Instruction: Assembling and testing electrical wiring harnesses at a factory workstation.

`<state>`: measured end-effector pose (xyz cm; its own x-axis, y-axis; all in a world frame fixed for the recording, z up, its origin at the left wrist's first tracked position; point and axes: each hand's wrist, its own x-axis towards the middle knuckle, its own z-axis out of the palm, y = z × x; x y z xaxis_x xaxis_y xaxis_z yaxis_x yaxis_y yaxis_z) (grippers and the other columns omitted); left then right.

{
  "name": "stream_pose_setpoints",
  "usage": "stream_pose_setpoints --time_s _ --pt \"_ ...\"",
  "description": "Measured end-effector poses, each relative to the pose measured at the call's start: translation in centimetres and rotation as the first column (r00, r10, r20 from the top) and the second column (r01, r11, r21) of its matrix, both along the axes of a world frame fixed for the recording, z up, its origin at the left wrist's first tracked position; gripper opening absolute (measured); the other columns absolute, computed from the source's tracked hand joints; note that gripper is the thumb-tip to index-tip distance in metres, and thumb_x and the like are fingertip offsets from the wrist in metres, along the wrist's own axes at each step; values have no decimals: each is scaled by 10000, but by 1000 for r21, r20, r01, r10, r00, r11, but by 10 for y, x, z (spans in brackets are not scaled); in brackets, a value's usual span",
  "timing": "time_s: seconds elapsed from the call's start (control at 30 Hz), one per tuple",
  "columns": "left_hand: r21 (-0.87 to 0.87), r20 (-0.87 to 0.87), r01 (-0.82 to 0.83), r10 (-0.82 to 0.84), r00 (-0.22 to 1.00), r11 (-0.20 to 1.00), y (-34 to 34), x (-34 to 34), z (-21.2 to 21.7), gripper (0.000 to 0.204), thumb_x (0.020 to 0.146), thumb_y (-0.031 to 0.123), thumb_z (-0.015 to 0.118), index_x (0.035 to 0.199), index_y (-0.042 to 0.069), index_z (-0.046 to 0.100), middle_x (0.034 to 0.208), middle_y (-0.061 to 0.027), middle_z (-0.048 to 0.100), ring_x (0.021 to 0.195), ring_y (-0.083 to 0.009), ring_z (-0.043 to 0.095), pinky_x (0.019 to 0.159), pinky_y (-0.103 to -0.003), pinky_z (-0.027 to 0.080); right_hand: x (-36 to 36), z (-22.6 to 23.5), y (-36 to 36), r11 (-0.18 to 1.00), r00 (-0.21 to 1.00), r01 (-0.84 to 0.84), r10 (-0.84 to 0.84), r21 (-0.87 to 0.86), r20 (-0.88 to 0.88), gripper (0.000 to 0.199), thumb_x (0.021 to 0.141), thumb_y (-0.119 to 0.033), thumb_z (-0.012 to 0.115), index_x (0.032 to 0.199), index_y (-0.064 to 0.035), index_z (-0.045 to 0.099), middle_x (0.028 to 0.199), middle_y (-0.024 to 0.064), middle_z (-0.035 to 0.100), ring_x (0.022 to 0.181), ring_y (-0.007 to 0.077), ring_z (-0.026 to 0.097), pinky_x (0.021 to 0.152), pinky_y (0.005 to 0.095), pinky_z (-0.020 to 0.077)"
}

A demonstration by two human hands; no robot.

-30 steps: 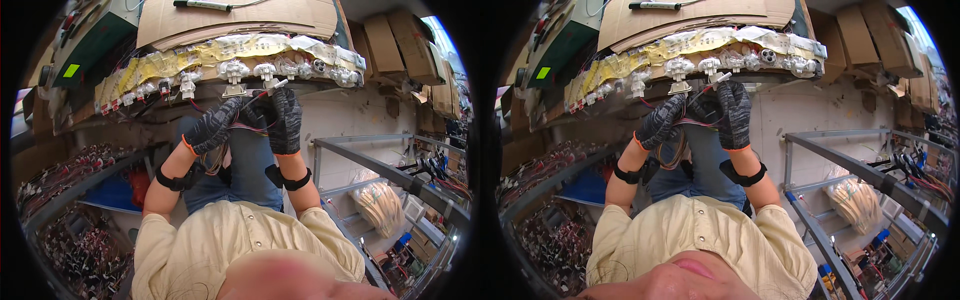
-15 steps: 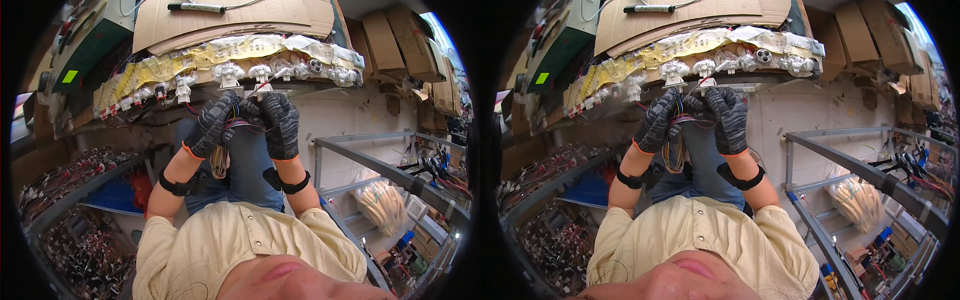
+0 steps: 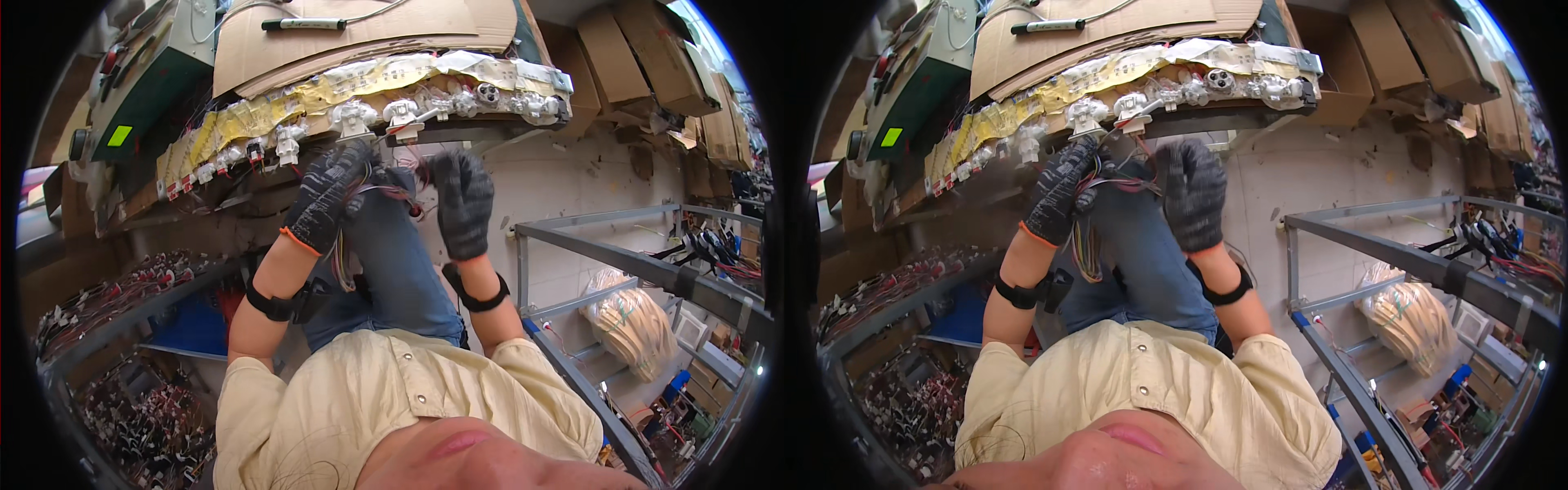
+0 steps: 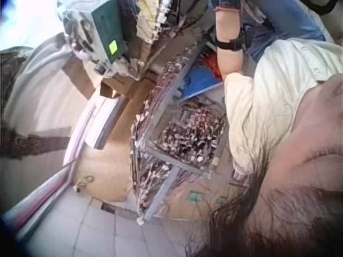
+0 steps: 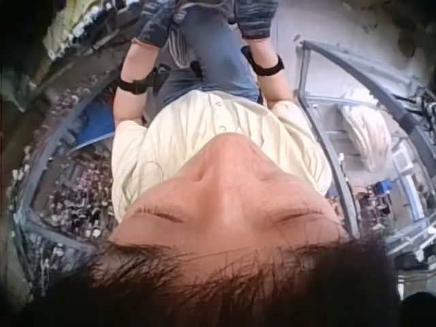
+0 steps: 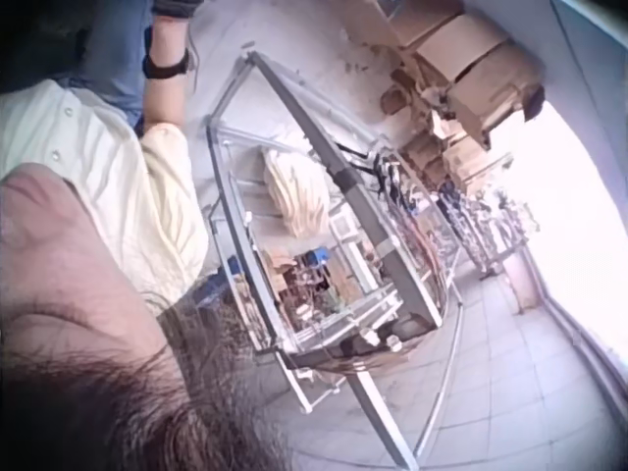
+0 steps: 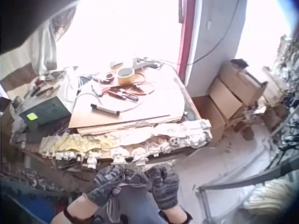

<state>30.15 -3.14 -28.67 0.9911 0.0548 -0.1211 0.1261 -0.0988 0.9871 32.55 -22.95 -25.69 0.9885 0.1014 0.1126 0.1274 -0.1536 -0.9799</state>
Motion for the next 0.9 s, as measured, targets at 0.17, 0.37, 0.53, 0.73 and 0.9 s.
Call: stream_pose_setpoints --time_s 0.17,0.37,0.53,0.73,0.9 --pt "-367 -604 -301 20 796 880 -9 10 38 338 913 392 456 1001 68 496 762 -32 560 310 -36 352 250 -178 256 -33 105 -17 706 447 -648 657 -287 607 233 887 -178 464 1015 -25 585 1022 169 602 967 281 577 808 362 447" --pt "-611 -520 -141 -260 814 779 -16 15 61 320 927 369 430 1010 67 494 753 -32 550 334 -35 373 267 -173 283 -67 140 -36 226 157 -974 697 -6 700 318 868 -236 491 1091 -11 523 1092 182 552 1010 291 545 869 390 409" --pt "-777 -435 -133 -373 819 615 -20 15 57 305 944 316 401 1038 42 496 806 -45 554 387 -38 407 328 -176 347 -73 118 -36 -73 150 -948 754 309 640 417 853 -285 513 1154 0 471 1150 193 511 1046 300 517 920 414 377" --pt "-872 -338 -54 -517 786 487 -22 27 47 257 938 258 412 990 37 532 828 -53 550 368 -38 400 276 -175 318 -69 12 5 -310 317 139 914 940 255 550 834 -343 540 1230 14 408 1219 206 460 1089 310 484 981 443 339" --pt "-872 -365 -50 -578 730 487 5 14 58 286 928 258 448 994 3 559 873 -97 577 441 -79 483 342 -229 412 -7 -147 10 -291 569 725 764 624 -305 424 858 -395 488 1125 -65 472 1061 134 538 1000 273 501 920 425 369"
